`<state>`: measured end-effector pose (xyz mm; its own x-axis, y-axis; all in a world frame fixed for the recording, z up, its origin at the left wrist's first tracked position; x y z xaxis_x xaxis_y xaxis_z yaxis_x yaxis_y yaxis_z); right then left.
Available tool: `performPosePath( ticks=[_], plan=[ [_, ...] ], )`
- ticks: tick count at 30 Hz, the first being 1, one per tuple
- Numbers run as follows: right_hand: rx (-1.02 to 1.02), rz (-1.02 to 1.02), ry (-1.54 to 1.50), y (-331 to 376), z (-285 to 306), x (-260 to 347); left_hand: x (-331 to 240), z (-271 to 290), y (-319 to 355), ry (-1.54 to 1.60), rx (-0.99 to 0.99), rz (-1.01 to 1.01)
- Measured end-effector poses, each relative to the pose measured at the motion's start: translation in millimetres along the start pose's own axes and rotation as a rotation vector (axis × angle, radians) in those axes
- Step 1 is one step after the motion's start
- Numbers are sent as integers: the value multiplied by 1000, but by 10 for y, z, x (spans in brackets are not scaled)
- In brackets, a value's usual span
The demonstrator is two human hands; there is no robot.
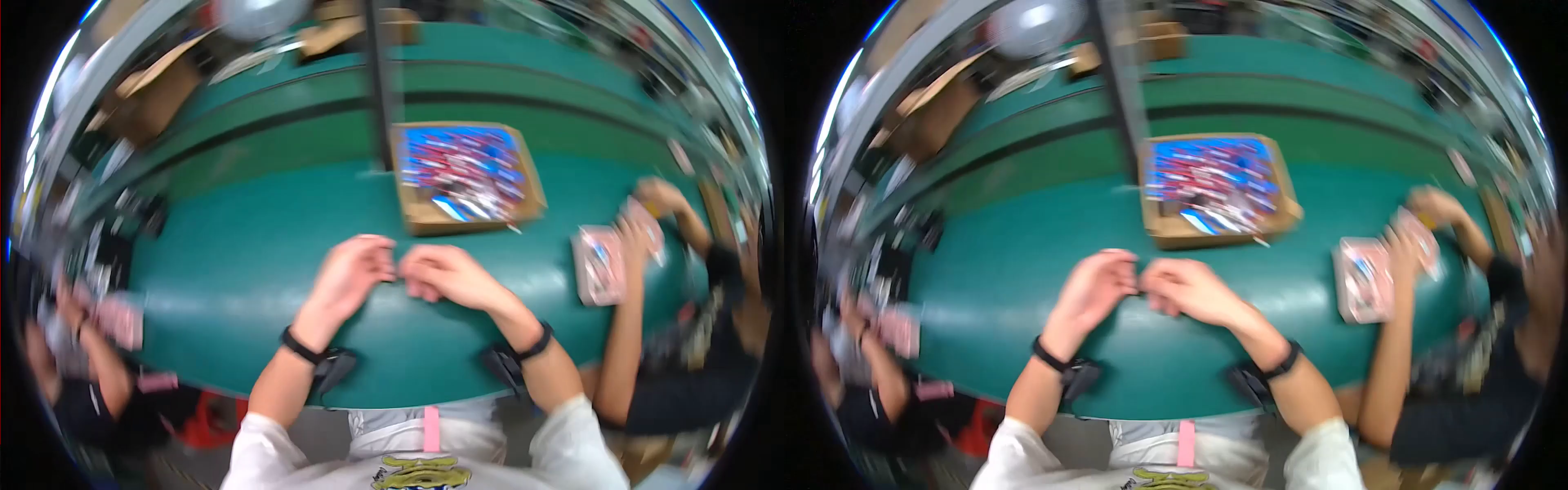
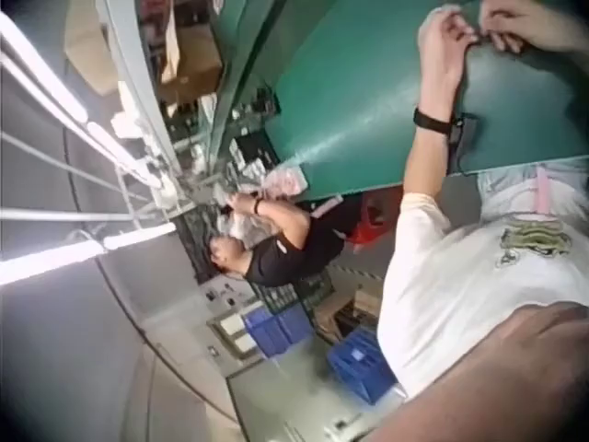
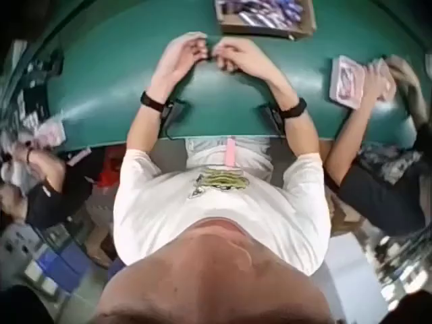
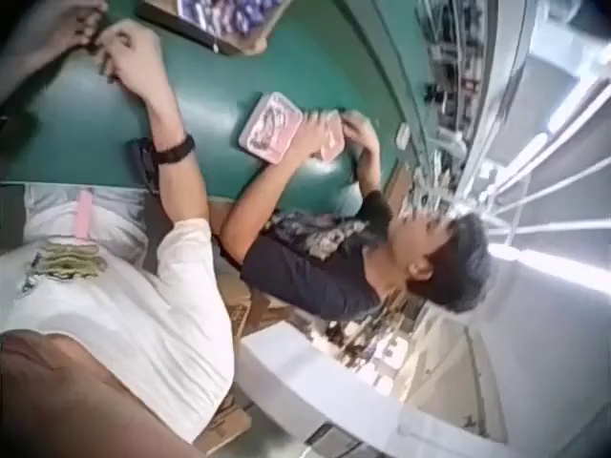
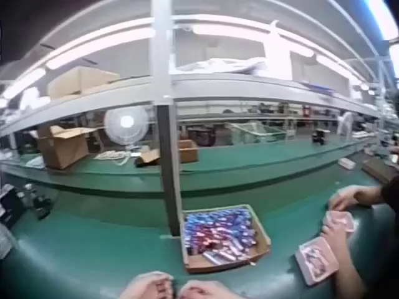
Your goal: Assembling small electronic components into plastic casing trays on a production line.
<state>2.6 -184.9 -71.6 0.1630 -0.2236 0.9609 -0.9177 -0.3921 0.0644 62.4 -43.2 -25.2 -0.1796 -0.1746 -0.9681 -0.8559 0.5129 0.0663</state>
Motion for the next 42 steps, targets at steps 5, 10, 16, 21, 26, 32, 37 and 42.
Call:
performPosePath(
  ticks=[5,10,16,21,26,32,37,42],
  plan=[
    [-230,-167,566,1031,933,-106,1268,-1159,-149,149,94,-51],
    [-282,-255,723,1168,849,-69,1334,-1342,13,200,219,-125],
    [-159,-277,586,1250,1036,-108,1239,-1531,18,245,247,-184],
    [-82,-305,491,1247,1031,-161,1213,-1493,-7,215,272,-168],
    [-36,-292,463,1211,1013,-163,1221,-1436,-31,255,243,-118],
    [-21,-285,435,1212,1016,-201,1234,-1372,-38,299,233,-109],
    [-41,-297,476,1223,1078,-216,1222,-1372,-72,270,243,-157],
    [-42,-304,479,1195,1060,-214,1167,-1381,-40,236,321,-176]
  ],
)
Point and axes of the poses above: each hand's wrist, its own y-axis away from the middle knuckle, its own z-axis out of the back of the hand, x = y × z, the point moved 8 cm from there along -y, towards the middle knuckle, and after that the axes turned 15 degrees about -z, right-handed, at the moved point
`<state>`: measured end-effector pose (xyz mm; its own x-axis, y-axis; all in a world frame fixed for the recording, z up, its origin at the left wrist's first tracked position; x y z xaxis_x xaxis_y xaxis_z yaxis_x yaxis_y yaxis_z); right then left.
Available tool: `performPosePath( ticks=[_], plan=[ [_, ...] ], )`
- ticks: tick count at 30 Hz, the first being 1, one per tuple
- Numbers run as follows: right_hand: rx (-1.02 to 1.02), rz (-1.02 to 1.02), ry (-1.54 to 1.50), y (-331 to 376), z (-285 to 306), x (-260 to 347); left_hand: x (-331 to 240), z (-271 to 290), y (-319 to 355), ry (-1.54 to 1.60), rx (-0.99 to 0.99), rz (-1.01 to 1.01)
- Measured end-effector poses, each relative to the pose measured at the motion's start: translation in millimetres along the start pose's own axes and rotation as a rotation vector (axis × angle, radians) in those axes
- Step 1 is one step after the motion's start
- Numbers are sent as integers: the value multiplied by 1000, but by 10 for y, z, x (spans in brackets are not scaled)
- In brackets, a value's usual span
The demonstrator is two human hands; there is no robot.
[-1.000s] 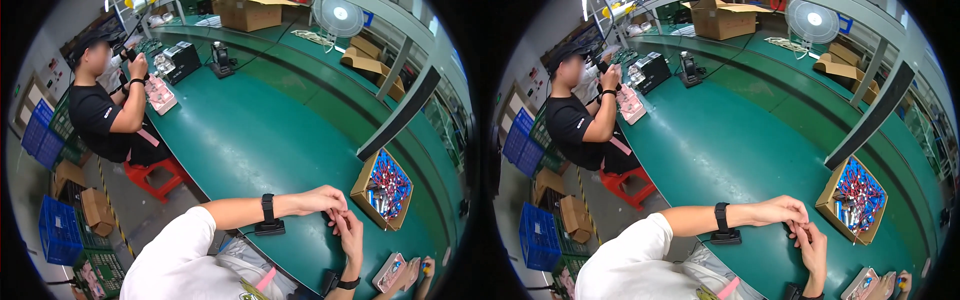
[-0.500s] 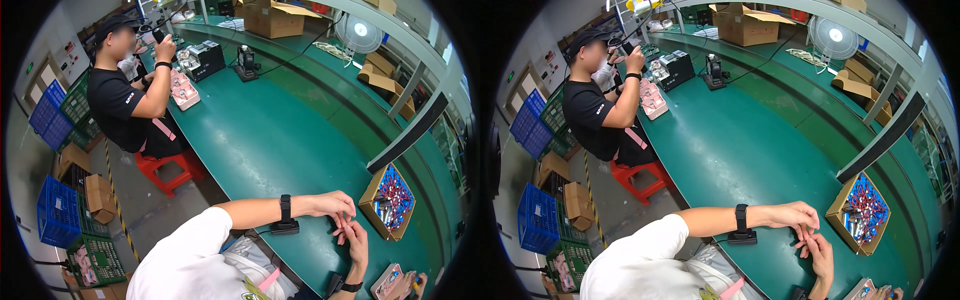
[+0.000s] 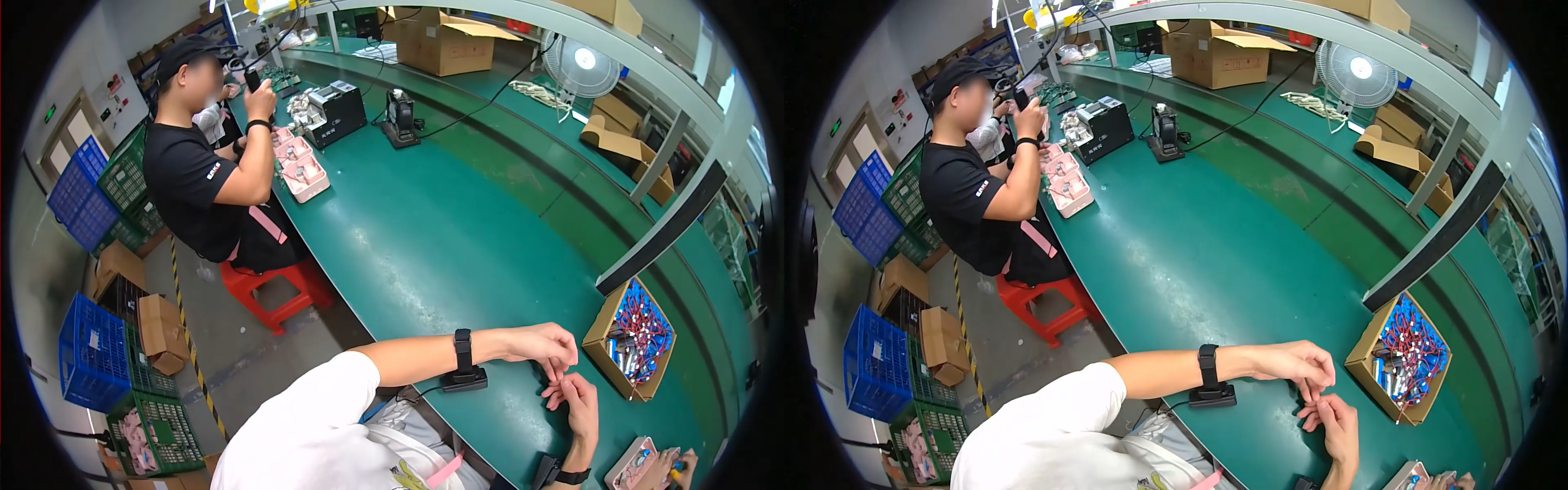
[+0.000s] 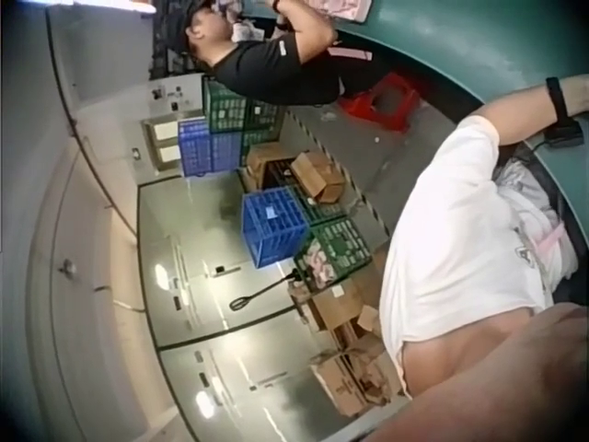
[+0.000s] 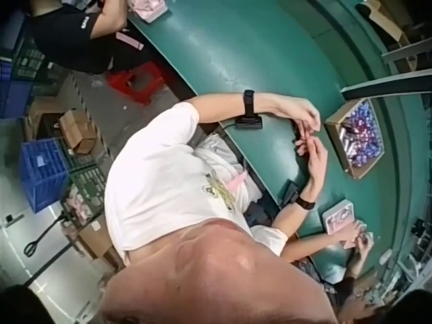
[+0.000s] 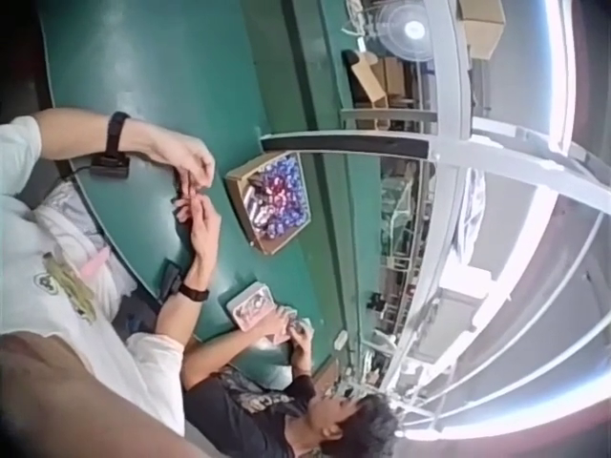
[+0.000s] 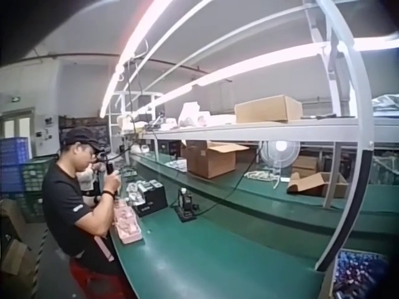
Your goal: Assembling small electronic components into plastic casing trays on a production line.
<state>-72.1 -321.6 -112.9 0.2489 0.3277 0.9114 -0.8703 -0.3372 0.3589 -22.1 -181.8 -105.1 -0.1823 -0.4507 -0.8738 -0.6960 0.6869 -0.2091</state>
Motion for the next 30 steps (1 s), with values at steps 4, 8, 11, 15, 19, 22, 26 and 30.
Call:
performPosePath(
  ticks=[4,8,11,15,19,22,26,30],
  plan=[
    [-8,16,36,41,-13,4,-5,-19,10,-6,-9,12],
    [-8,23,38,39,-10,42,4,-1,-20,12,-4,3],
    [-21,24,62,39,-22,46,4,-4,-8,23,0,20],
    [-33,19,96,49,-46,20,27,1,2,26,5,17],
    [-33,17,94,37,-9,45,-1,-5,-17,15,12,10],
    [-33,13,72,48,-14,35,21,-5,-10,13,13,17],
    [-32,10,59,41,-19,38,49,25,-13,2,7,22],
    [-43,2,93,43,-18,23,53,17,-10,-23,22,23]
  ],
)
Point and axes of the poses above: each hand's wrist, its own y-axis away from the middle knuckle, its own z-axis out of the back of the hand, x = y × z, the point moved 8 cm from there along -y, towards the middle knuckle, and after that the axes turned 15 degrees about -z, right-handed, at the moved point
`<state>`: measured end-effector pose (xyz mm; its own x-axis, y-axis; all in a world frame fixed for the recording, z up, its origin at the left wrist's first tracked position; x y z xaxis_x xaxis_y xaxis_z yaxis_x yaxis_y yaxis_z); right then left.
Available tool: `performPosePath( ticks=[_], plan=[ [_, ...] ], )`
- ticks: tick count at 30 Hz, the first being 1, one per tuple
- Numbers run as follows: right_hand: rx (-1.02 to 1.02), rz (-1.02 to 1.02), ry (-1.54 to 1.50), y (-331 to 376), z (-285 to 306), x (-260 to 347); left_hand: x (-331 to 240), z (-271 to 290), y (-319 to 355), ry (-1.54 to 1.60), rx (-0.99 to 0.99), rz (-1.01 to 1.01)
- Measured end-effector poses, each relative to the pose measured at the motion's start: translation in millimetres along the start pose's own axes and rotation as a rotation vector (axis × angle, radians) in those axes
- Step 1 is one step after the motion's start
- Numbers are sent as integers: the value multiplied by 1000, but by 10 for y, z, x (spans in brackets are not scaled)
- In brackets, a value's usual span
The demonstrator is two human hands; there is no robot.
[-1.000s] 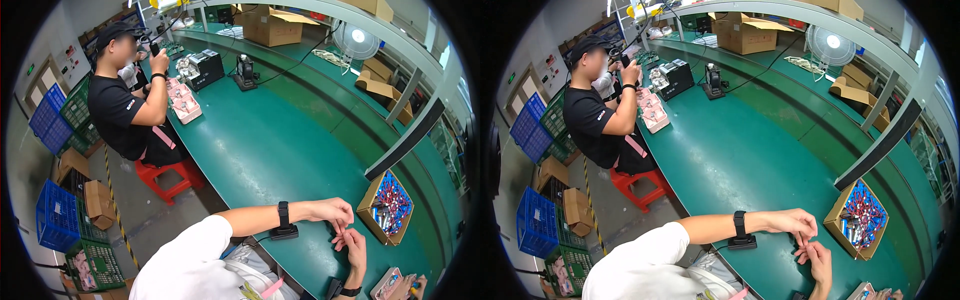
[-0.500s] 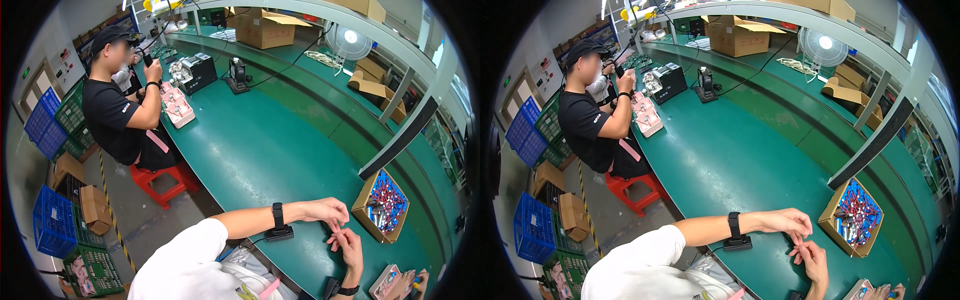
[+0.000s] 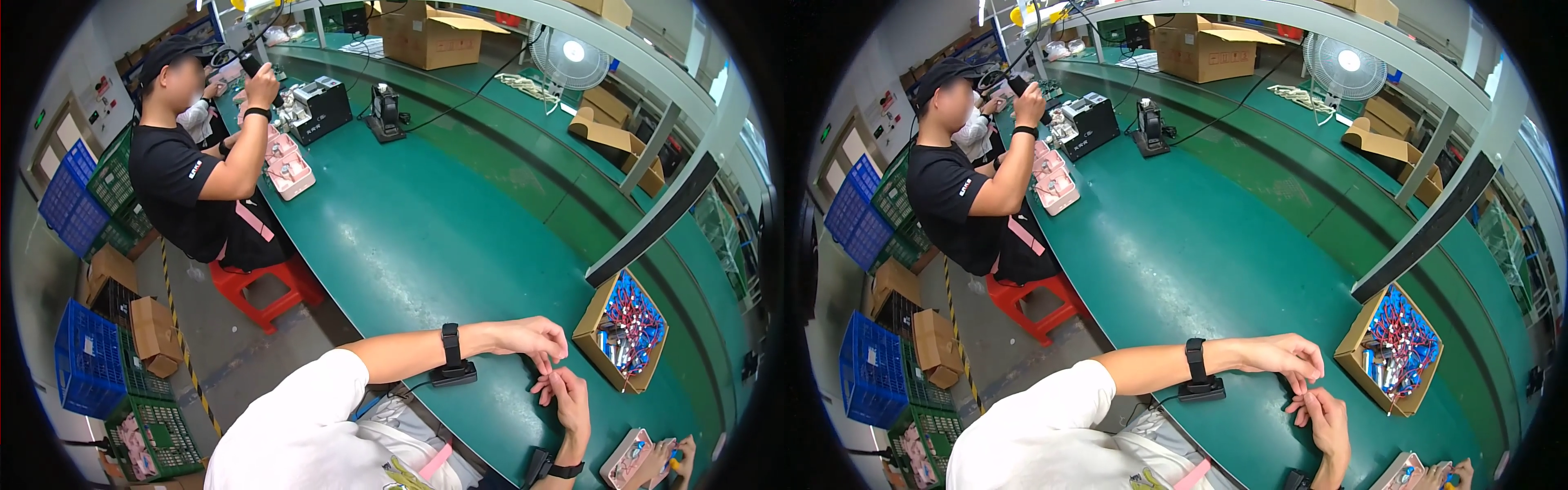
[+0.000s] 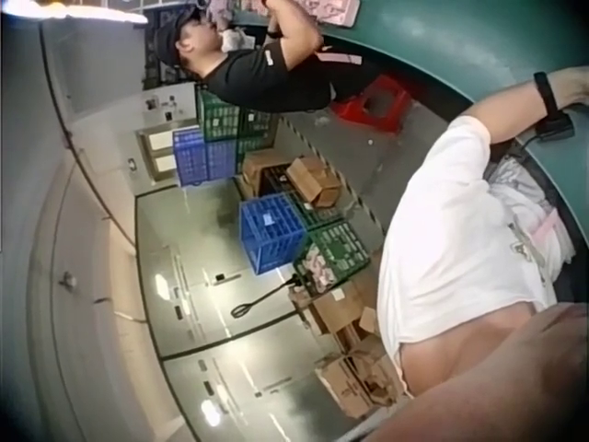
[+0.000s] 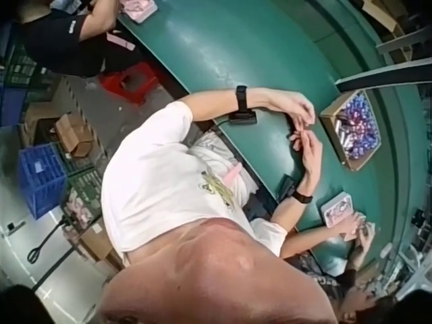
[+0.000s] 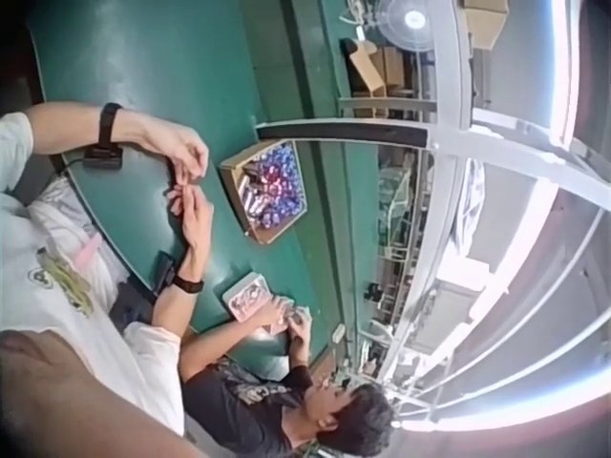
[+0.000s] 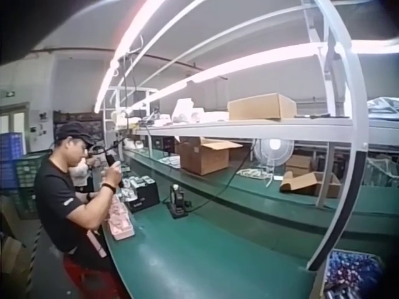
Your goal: Assembling small electronic components into plastic casing trays on a production line.
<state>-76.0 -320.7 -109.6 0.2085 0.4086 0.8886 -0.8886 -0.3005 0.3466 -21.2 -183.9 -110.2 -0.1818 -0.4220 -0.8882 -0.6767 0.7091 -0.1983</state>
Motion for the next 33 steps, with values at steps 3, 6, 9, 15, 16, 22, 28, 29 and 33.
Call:
performPosePath(
  ticks=[3,6,9,15,16,22,28,29,33],
  plan=[
    [-3,-7,23,-8,-2,6,-13,-2,0,2,5,-4],
    [1,11,48,-8,-45,48,-12,19,19,-4,0,12],
    [1,9,53,17,-48,37,-21,-22,19,3,12,3],
    [-4,2,61,18,-23,59,-13,-34,-4,4,17,12],
    [-2,2,54,14,-26,55,-16,-29,-2,6,13,9],
    [-11,-2,53,33,-48,98,-88,-5,4,-10,-14,-1],
    [13,-25,55,9,-51,72,-222,145,-7,45,-101,-16],
    [19,-33,53,2,-55,63,-258,165,10,53,-123,-14],
    [22,-49,56,5,-60,41,-333,295,69,-72,-206,-87]
  ],
)
Point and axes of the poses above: each hand's wrist, its own y-axis away from the middle knuckle, its own z-axis out of the back of the hand, x = y × z, the point moved 8 cm from there along -y, towards the middle knuckle, and after that the axes turned 15 degrees about -z, right-handed, at the moved point
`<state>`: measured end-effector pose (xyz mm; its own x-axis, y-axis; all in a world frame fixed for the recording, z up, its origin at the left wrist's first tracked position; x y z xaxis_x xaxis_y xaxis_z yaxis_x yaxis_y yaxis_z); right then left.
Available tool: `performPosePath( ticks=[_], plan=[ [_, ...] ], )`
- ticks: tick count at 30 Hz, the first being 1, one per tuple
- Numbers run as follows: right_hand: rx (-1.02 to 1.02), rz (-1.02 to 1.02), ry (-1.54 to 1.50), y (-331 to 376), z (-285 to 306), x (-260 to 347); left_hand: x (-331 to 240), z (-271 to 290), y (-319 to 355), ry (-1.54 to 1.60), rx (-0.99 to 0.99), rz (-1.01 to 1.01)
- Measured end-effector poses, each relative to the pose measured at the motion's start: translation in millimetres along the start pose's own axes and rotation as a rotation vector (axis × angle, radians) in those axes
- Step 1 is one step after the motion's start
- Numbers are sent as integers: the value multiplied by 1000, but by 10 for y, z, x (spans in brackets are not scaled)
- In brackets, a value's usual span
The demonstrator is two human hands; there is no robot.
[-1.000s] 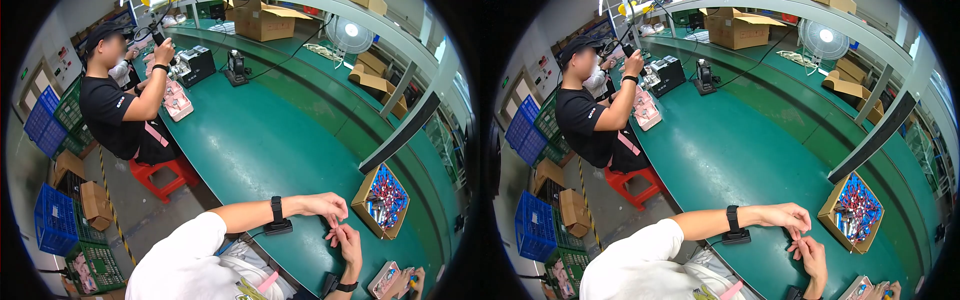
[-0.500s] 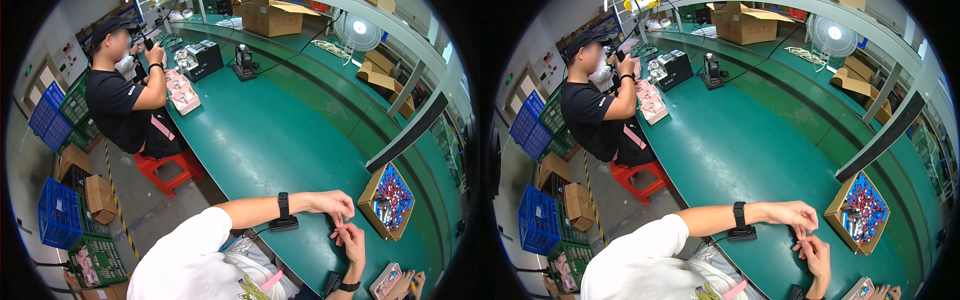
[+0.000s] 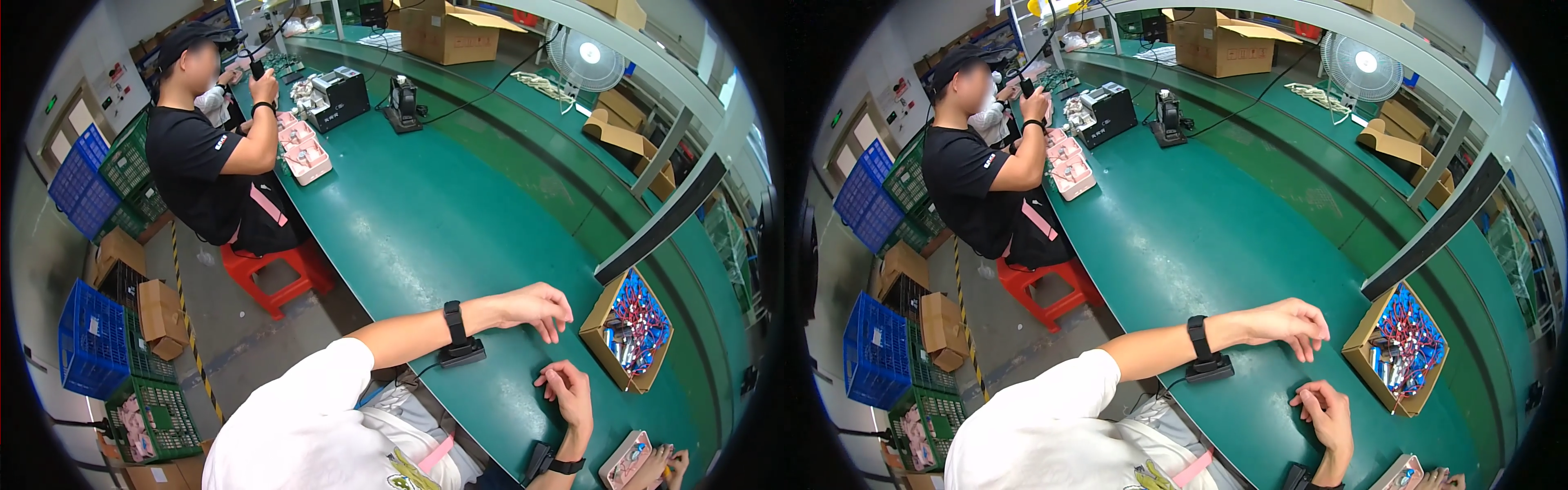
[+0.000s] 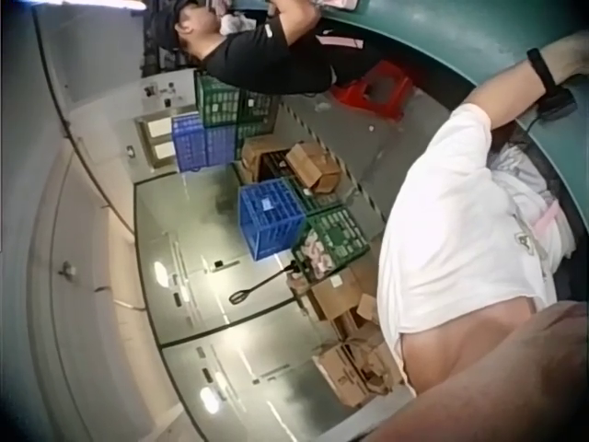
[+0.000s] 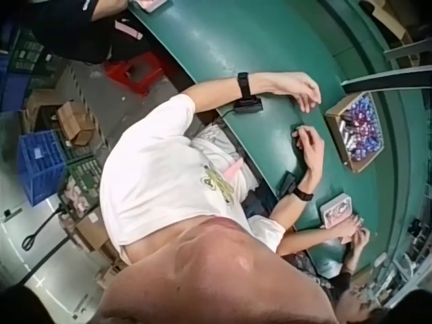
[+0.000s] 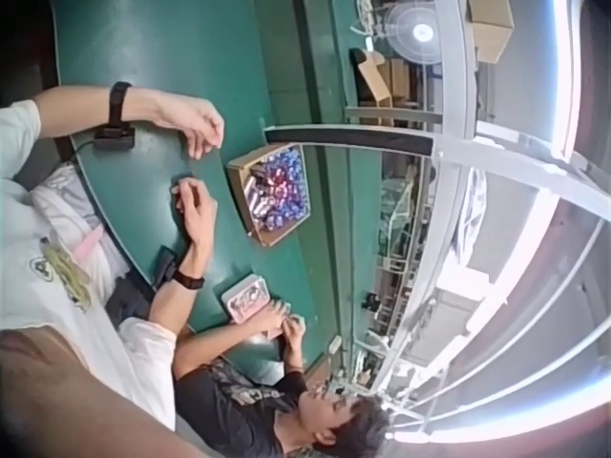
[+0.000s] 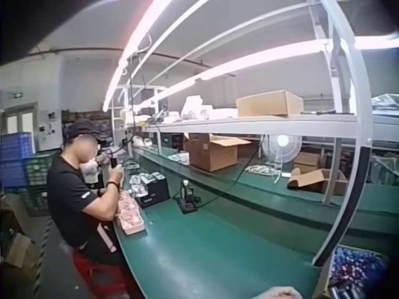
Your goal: Assembling small electronic components into plastic casing trays on a production line.
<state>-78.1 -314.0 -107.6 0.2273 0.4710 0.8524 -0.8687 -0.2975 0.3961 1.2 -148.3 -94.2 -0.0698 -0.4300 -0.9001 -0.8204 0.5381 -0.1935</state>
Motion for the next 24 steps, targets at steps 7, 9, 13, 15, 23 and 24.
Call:
performPosePath(
  ticks=[7,9,13,15,23,24],
  plan=[
    [-1,11,11,-13,8,10,-535,194,502,-375,-68,2],
    [3,20,10,-11,5,2,-611,314,680,-427,-100,54],
    [3,0,0,-10,8,-4,-680,645,979,-389,-214,69],
    [3,4,3,-9,13,12,-752,756,1168,-429,-266,82],
    [-8,14,19,-9,5,13,-340,893,1475,-324,-385,212],
    [-7,15,17,-8,6,22,-270,862,1485,-277,-388,225]
  ],
)
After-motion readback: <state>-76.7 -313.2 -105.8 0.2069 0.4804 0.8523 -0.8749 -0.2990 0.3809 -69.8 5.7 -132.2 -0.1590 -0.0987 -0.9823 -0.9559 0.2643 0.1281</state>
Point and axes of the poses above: each hand's wrist, its own y-axis away from the middle knuckle, its own z-axis out of the back of the hand, x = y × z, the point moved 8 cm from there along -y, towards the middle knuckle, and after that the axes turned 15 degrees about -z, right-handed, at the moved point
